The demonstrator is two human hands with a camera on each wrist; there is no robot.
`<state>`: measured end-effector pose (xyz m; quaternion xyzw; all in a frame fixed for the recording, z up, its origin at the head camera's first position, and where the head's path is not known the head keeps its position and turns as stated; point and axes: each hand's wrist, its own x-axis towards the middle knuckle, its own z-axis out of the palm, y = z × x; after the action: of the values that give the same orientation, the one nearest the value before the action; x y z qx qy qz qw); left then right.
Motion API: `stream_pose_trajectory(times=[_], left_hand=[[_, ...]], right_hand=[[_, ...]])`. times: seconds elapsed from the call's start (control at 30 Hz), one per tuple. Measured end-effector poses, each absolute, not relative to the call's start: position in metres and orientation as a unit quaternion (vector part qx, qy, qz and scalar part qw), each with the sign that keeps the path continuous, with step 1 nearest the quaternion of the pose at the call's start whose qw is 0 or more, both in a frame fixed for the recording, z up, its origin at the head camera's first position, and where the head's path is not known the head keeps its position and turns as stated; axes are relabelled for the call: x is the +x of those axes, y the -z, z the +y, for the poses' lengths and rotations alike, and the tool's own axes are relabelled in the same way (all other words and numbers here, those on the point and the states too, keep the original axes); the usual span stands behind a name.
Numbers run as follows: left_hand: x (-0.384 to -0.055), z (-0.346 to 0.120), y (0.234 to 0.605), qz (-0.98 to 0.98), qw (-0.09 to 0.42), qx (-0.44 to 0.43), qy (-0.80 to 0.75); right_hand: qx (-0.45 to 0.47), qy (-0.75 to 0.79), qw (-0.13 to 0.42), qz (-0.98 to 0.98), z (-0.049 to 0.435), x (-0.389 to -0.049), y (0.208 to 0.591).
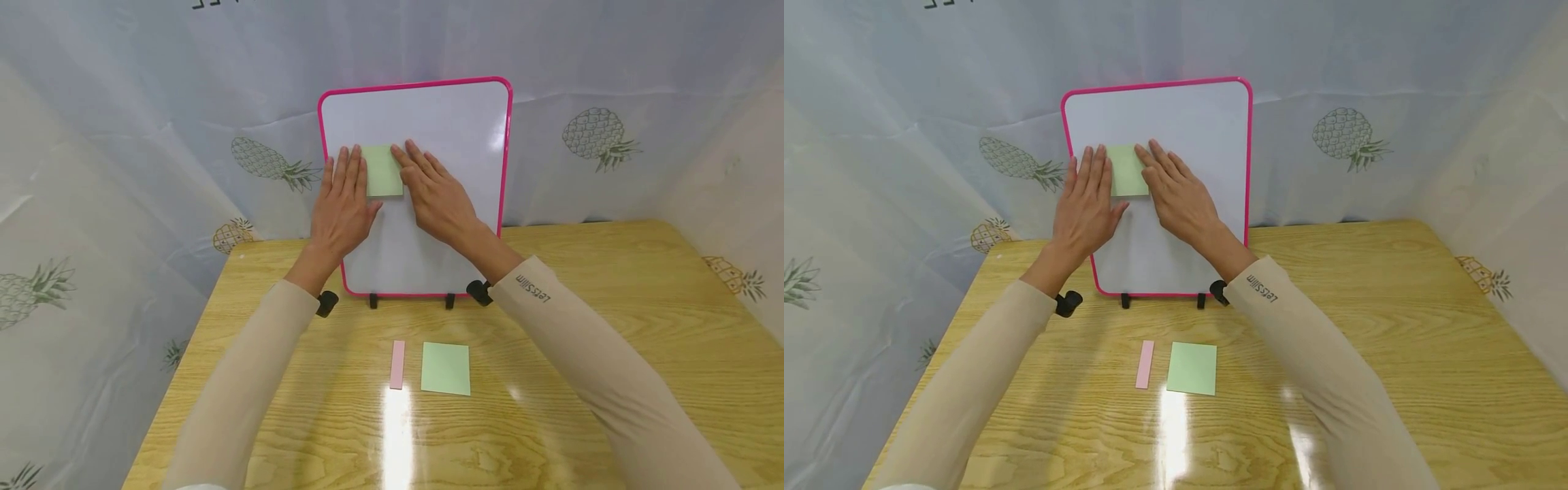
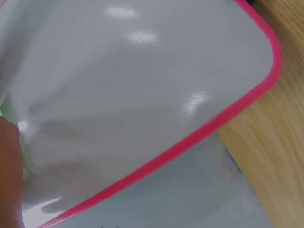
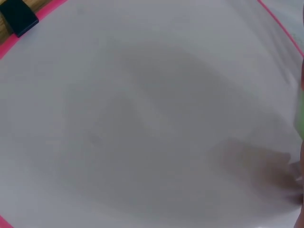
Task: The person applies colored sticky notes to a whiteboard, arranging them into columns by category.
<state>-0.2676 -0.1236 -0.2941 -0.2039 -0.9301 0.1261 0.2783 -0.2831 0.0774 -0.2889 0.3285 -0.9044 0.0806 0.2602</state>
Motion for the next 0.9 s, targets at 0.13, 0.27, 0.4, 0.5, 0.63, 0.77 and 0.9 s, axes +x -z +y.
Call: stream_pose_trajectory(times=[0.13,0.27,0.4,0.5,0.63,0.77,0.9], left_hand=[[-0.266,-0.129,0.295,-0.928,0.286,-0.207,-0.121],[-0.263,-0.133,0.296,-0.922,0.301,-0.216,-0.112],[-0.262,-0.136,0.297,-0.917,0.314,-0.221,-0.110],[-0.261,-0.138,0.297,-0.914,0.321,-0.222,-0.113],[-0.261,-0.140,0.296,-0.911,0.321,-0.226,-0.121],[-0.262,-0.143,0.297,-0.910,0.321,-0.228,-0.129],[-0.262,-0.146,0.298,-0.905,0.331,-0.235,-0.127]], right_hand=[[0.320,-0.083,0.250,-0.910,0.073,-0.281,0.288],[0.329,-0.062,0.262,-0.905,0.067,-0.278,0.287],[0.353,-0.038,0.265,-0.897,0.059,-0.276,0.289],[0.366,-0.026,0.258,-0.894,0.052,-0.275,0.290],[0.375,-0.023,0.253,-0.892,0.045,-0.274,0.290],[0.379,-0.031,0.252,-0.890,0.041,-0.274,0.290],[0.380,-0.030,0.254,-0.889,0.043,-0.274,0.291]])
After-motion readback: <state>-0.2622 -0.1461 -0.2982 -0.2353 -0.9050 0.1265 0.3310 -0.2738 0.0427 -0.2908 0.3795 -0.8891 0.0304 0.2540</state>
